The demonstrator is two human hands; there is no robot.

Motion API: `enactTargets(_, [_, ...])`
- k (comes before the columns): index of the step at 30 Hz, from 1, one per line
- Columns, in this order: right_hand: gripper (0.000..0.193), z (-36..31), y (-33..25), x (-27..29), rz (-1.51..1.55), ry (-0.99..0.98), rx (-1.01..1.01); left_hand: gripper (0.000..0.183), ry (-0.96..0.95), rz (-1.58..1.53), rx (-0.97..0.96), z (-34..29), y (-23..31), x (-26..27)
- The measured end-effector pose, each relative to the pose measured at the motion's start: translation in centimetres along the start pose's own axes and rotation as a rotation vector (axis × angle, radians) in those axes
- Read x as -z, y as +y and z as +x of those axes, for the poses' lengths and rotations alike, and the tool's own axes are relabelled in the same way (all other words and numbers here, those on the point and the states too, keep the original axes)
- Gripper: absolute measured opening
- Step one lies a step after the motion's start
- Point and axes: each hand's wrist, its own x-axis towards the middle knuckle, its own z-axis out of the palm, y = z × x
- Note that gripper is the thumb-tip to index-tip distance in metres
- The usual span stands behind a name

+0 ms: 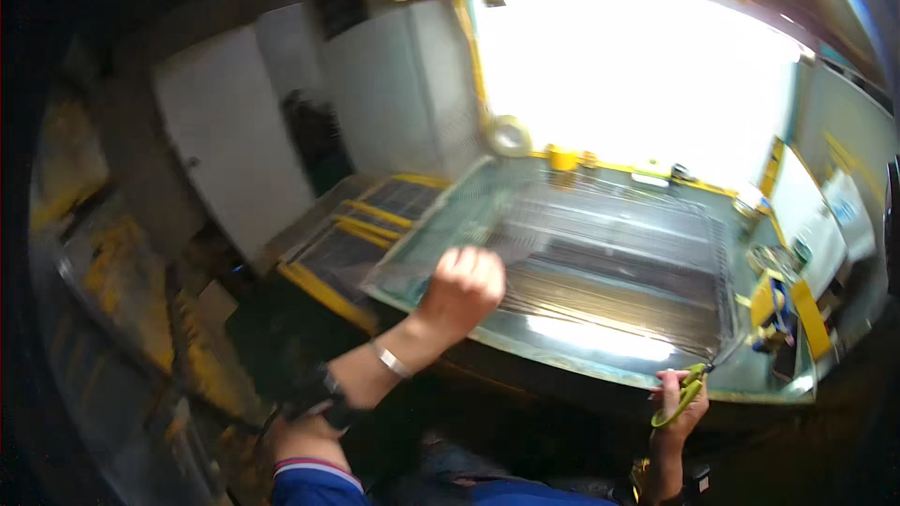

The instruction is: The recorder uses scissors to cut a dark sheet of solar film into specific strips.

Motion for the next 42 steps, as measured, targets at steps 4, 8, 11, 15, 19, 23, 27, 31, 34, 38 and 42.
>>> enactTargets(4, [0.008, -1.8, -1.6, 1.5, -0.094, 0.020, -0.063, 0.004, -0.048, -0.299, 0.016, -7.5, 4.2, -1.3])
enactTargets(8, [0.011, -3.3, -0.9, 2.7, -0.099, 0.030, -0.208, 0.022, -0.123, -0.523, 0.123, -13.4, 4.0, 0.4])
enactTargets(11, [0.012, -3.9, 0.7, 3.2, -0.057, 0.021, -0.290, 0.021, -0.059, -0.568, 0.146, -15.9, 3.0, -0.8])
enactTargets(15, [0.014, -3.9, 1.4, 2.6, -0.032, -0.067, -0.325, 0.020, 0.007, -0.637, 0.094, -18.9, 1.1, -1.0])
enactTargets(19, [0.013, -3.3, 1.0, 1.1, 0.011, -0.042, -0.328, 0.021, -0.035, -0.677, 0.106, -20.7, -0.1, -1.9])
enactTargets(23, [0.012, -2.4, 1.5, 0.3, 0.044, -0.038, -0.349, 0.030, -0.079, -0.651, 0.191, -20.6, -0.2, -2.9])
enactTargets(27, [0.011, -2.7, 1.9, -0.2, 0.021, -0.125, -0.398, 0.023, 0.000, -0.751, 0.204, -14.1, 5.5, -1.4])
enactTargets(31, [0.013, -3.8, 1.1, -0.2, 0.064, -0.185, -0.452, 0.020, -0.362, -1.847, 0.167, -10.9, 15.5, 0.5])
enactTargets(34, [0.022, -3.7, 1.3, 1.9, -0.281, -0.143, -0.240, 0.028, -0.829, -2.634, 1.141, -9.3, 19.0, 0.2])
enactTargets(38, [0.031, 0.8, -1.9, 6.3, -1.032, 0.158, 0.249, 0.022, -0.685, -2.449, 1.288, -7.1, 19.3, -0.4])
enactTargets(42, [0.028, 5.0, -2.7, 9.2, -1.201, 0.080, 0.099, 0.018, -0.704, -2.571, 1.269, -5.9, 18.4, 0.4])
